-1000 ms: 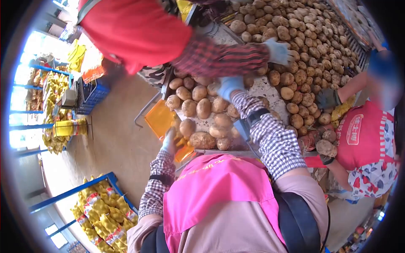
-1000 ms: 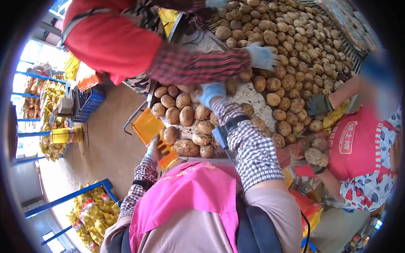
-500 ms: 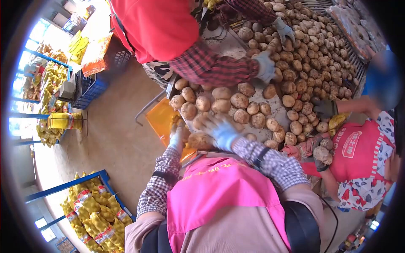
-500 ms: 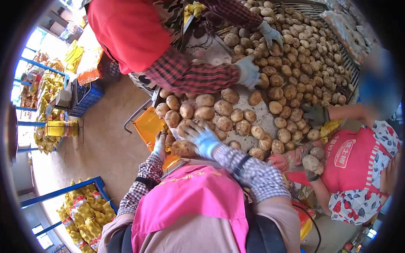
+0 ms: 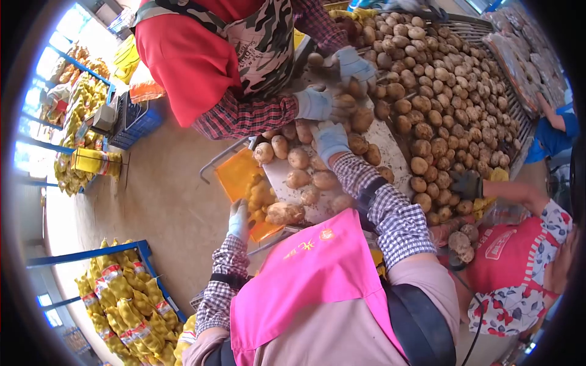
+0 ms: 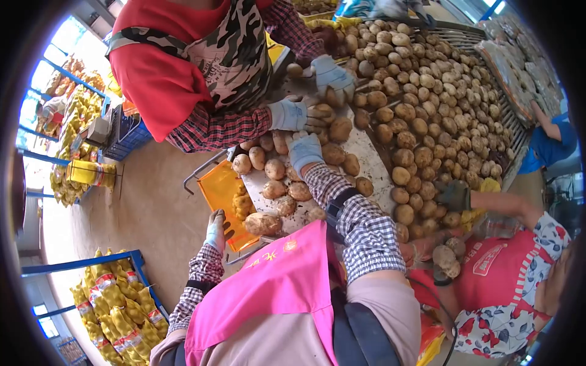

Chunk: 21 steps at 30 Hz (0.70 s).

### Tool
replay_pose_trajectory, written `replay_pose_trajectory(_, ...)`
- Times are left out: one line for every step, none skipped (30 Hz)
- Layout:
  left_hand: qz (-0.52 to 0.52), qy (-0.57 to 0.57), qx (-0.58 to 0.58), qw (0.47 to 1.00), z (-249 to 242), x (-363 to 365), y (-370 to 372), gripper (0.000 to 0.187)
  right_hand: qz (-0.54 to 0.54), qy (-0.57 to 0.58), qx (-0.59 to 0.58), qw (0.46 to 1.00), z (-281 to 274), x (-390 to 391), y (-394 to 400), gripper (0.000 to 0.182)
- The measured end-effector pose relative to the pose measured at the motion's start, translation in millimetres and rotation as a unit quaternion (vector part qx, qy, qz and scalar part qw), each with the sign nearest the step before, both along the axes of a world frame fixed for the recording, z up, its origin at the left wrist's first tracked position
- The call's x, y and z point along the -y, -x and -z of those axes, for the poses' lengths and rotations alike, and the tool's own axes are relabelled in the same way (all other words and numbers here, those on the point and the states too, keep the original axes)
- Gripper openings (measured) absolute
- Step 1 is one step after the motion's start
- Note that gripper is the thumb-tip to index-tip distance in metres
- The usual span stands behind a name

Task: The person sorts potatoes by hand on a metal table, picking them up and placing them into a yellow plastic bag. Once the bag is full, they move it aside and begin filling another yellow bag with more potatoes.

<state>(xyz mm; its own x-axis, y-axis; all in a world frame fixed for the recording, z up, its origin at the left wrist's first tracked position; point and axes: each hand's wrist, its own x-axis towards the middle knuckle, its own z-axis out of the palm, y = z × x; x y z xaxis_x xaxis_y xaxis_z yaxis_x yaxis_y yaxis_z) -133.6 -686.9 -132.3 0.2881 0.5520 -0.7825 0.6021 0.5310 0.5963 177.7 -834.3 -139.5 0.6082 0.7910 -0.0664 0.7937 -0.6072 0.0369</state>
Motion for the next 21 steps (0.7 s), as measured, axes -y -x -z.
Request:
replay_pose_trajectory(-0.001, -0.005, 0.001, 1.0, -2, -1, 3, 0.047, 0.025, 0.006, -0.008, 1.0, 1, -1, 2, 0.024)
replay_pose_trajectory(-0.002, -0.011, 0.002, 1.0, -8, -2, 2, 0.046, 0.051, 0.012, -0.017, 0.999, 1, -1, 2, 0.025)
replay_pose_trajectory(-0.005, -0.024, -0.006, 1.0, -15, -1, 4, 0.045, 0.036, -0.006, -0.055, 0.998, 0, 8, 5, 0.033)
replay_pose_trajectory(-0.01, -0.026, -0.002, 1.0, -21, -2, 6, 0.045, 0.005, -0.015, -0.08, 0.997, -9, 19, 12, 0.035)
replay_pose_trajectory(-0.017, -0.034, 0.004, 0.999, -25, -1, 10, 0.046, -0.026, -0.021, -0.105, 0.994, -24, 33, 21, 0.037)
replay_pose_trajectory(-0.025, -0.039, 0.008, 0.999, -26, 0, 16, 0.048, -0.032, -0.015, -0.127, 0.991, -41, 48, 28, 0.038)
replay_pose_trajectory(-0.03, -0.039, -0.001, 0.999, -24, 0, 22, 0.048, -0.039, -0.01, -0.151, 0.988, -54, 60, 28, 0.039)
replay_pose_trajectory(-0.036, -0.039, 0.0, 0.999, -22, 0, 26, 0.048, -0.044, -0.009, -0.15, 0.988, -58, 64, 18, 0.039)
replay_pose_trajectory(-0.044, -0.032, -0.01, 0.998, -19, 1, 30, 0.048, -0.053, 0.039, -0.157, 0.985, -61, 69, 8, 0.035)
replay_pose_trajectory(-0.051, -0.024, -0.018, 0.998, -14, 4, 31, 0.047, -0.061, 0.088, -0.162, 0.981, -65, 70, -2, 0.032)
replay_pose_trajectory(-0.05, -0.023, -0.02, 0.998, -9, 5, 32, 0.047, -0.026, 0.129, -0.19, 0.973, -73, 58, -18, 0.033)
replay_pose_trajectory(-0.043, -0.017, -0.024, 0.999, -3, 7, 33, 0.048, -0.052, 0.1, -0.14, 0.984, -69, 51, -32, 0.033)
replay_pose_trajectory(-0.038, -0.013, -0.024, 0.999, 0, 8, 30, 0.048, -0.08, 0.07, -0.085, 0.991, -62, 43, -47, 0.034)
replay_pose_trajectory(-0.04, -0.014, -0.021, 0.999, 0, 9, 22, 0.048, -0.082, 0.069, -0.082, 0.991, -52, 32, -59, 0.034)
replay_pose_trajectory(-0.035, -0.012, -0.019, 0.999, -2, 12, 15, 0.049, -0.088, 0.104, -0.067, 0.988, -39, 20, -64, 0.033)
replay_pose_trajectory(-0.029, -0.01, -0.02, 0.999, -4, 15, 12, 0.05, -0.093, 0.14, -0.055, 0.984, -32, 11, -65, 0.033)
replay_pose_trajectory(-0.018, -0.012, -0.01, 1.0, -2, 16, 9, 0.044, -0.092, 0.139, -0.056, 0.984, -36, 4, -66, 0.033)
replay_pose_trajectory(-0.015, -0.012, -0.011, 1.0, -2, 17, 8, 0.044, -0.09, 0.163, -0.052, 0.981, -40, 1, -67, 0.033)
replay_pose_trajectory(-0.006, -0.01, -0.01, 1.0, -3, 18, 4, 0.043, -0.088, 0.187, -0.045, 0.977, -45, -1, -68, 0.033)
replay_pose_trajectory(0.002, -0.009, -0.007, 1.0, -3, 19, -1, 0.042, -0.085, 0.187, -0.041, 0.978, -44, -2, -68, 0.033)
replay_pose_trajectory(0.001, -0.01, -0.004, 1.0, -3, 21, -4, 0.042, -0.077, 0.193, -0.041, 0.977, -40, -4, -66, 0.033)
